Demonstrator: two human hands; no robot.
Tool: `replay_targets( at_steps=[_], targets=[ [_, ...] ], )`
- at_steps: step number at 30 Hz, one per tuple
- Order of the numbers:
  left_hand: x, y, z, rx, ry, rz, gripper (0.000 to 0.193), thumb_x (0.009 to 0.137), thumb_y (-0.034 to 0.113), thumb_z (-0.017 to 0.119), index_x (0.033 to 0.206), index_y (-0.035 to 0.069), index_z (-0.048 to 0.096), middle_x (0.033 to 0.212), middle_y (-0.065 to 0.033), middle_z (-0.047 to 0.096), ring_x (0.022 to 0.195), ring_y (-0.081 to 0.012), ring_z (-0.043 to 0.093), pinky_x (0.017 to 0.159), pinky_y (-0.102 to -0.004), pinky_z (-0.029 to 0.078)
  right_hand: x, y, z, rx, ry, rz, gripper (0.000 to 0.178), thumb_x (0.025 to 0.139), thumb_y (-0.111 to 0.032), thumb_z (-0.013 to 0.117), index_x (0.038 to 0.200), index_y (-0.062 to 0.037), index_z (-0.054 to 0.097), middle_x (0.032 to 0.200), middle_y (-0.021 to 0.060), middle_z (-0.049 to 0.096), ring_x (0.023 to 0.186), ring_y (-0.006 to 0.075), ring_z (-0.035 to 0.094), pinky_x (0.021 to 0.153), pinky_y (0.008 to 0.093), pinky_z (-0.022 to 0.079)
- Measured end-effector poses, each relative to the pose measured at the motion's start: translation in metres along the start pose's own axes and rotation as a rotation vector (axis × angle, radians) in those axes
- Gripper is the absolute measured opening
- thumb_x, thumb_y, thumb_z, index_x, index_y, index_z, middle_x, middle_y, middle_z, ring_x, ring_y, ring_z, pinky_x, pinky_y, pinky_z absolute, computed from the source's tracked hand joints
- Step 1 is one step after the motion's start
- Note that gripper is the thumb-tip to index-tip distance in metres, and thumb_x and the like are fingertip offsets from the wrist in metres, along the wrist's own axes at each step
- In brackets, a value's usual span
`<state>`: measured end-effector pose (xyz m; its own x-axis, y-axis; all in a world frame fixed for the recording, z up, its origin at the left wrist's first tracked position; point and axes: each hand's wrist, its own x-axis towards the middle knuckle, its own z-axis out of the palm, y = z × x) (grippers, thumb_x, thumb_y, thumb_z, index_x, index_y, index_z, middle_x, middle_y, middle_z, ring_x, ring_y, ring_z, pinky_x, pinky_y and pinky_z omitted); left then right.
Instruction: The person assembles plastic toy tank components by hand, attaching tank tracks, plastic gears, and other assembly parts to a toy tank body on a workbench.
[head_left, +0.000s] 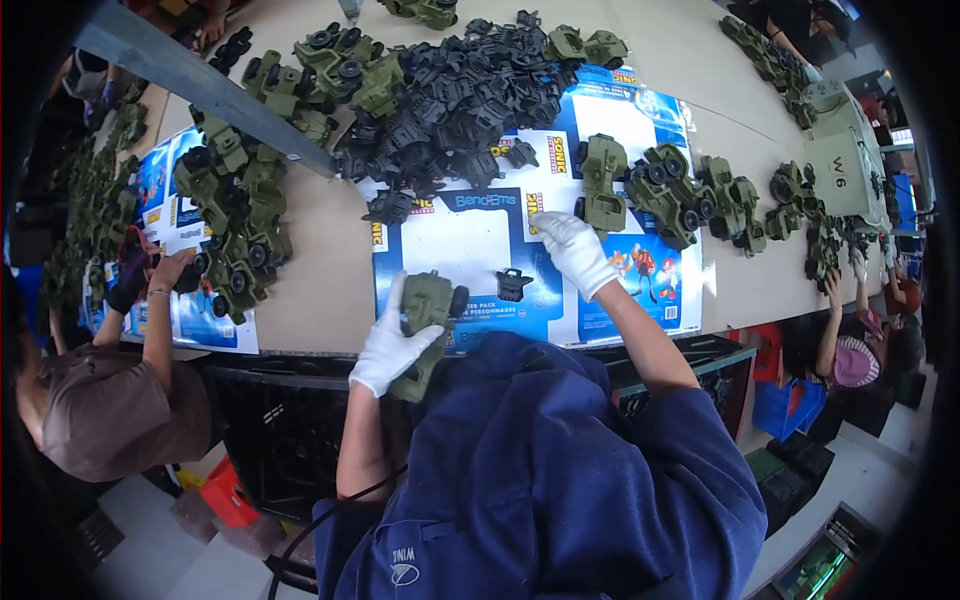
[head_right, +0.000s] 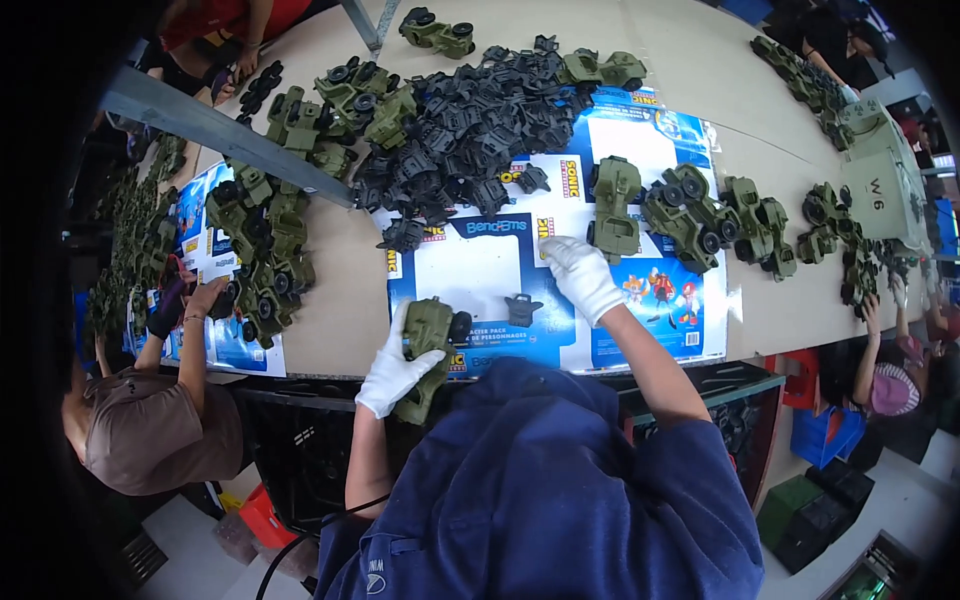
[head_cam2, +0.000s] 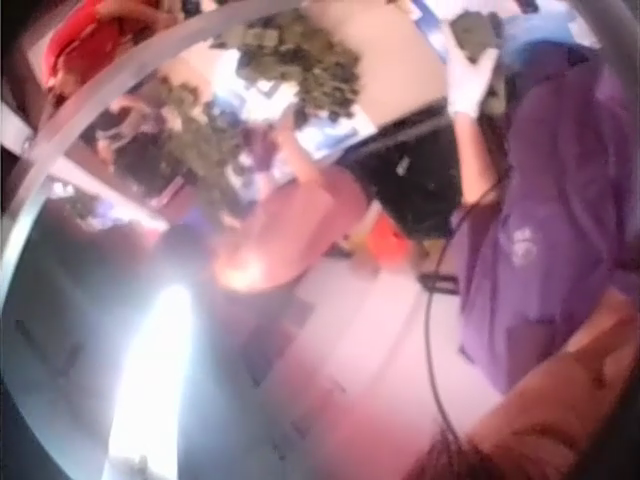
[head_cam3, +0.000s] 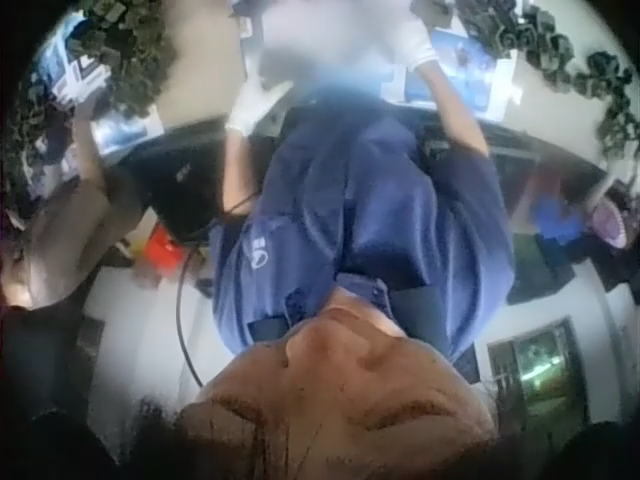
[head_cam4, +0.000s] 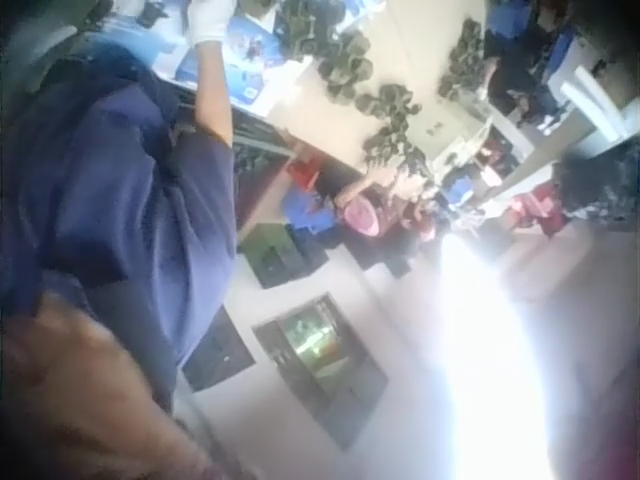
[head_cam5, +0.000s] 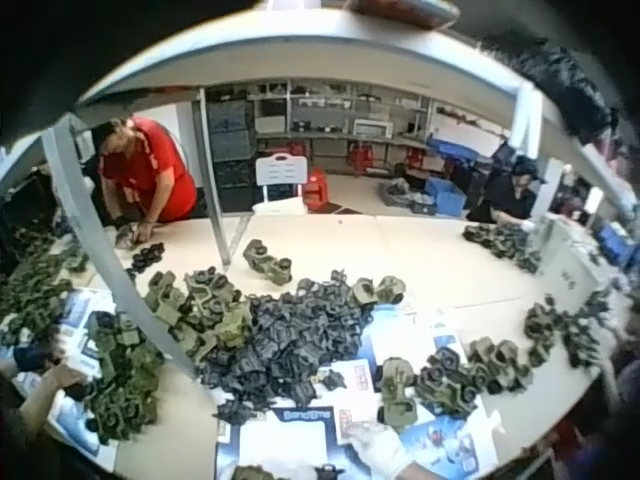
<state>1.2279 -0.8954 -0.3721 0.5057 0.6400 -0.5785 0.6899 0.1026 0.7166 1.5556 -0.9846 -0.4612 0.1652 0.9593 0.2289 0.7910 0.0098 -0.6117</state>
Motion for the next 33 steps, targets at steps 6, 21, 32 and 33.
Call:
replay_targets(
  at_steps=[6, 21, 32, 33],
  targets=[
    [0.000, -0.035, 0.012, -0.077, 0.081, 0.098, 0.098, 0.080, 0.022, 0.078, 0.155, 0.021, 0.014, 0.121, -0.0156, 0.065, 0.113, -0.0281, 0.063, 0.096, -0.0361, 0.048, -0.011, -0.028, -0.011, 0.005, -0.194, -0.023, 0.042, 0.080, -0.017, 0.070, 0.118, -0.0039, 0.064, 0.116, 0.0176, 0.066, 0.104, 0.0309, 0.065, 0.092, 0.0376, 0.051],
    [-0.010, 0.041, 0.003, -0.017, -0.065, 0.322, 0.095, 0.076, 0.019, 0.080, 0.152, 0.012, 0.023, 0.137, -0.0202, 0.053, 0.129, -0.0323, 0.051, 0.107, -0.0352, 0.039, 0.008, -0.080, 0.005, 1.071, -0.030, 0.598, 0.025, 0.081, -0.002, 0.071, 0.105, 0.0002, 0.063, 0.090, 0.0048, 0.062, 0.086, 0.0084, 0.057, 0.074, 0.0248, 0.050],
    [-0.021, 0.075, -0.006, -0.108, -0.193, 0.310, 0.092, 0.078, 0.017, 0.079, 0.152, 0.011, 0.025, 0.128, -0.0190, 0.060, 0.121, -0.0274, 0.058, 0.102, -0.0340, 0.042, 0.019, -0.104, -0.068, 0.712, -0.418, -0.228, 0.063, 0.093, -0.020, 0.065, 0.147, -0.0033, 0.038, 0.124, 0.0091, 0.058, 0.094, 0.0158, 0.058, 0.083, 0.0278, 0.049],
    [-0.020, 0.075, -0.007, -0.112, -0.191, 0.311, 0.092, 0.078, 0.017, 0.079, 0.152, 0.011, 0.025, 0.128, -0.0190, 0.060, 0.121, -0.0274, 0.058, 0.102, -0.0340, 0.042, 0.015, -0.110, -0.077, 0.939, -0.405, 0.052, 0.057, 0.094, -0.022, 0.064, 0.144, -0.0056, 0.044, 0.118, 0.0071, 0.061, 0.085, 0.0121, 0.058, 0.075, 0.0248, 0.050]
  ],
)
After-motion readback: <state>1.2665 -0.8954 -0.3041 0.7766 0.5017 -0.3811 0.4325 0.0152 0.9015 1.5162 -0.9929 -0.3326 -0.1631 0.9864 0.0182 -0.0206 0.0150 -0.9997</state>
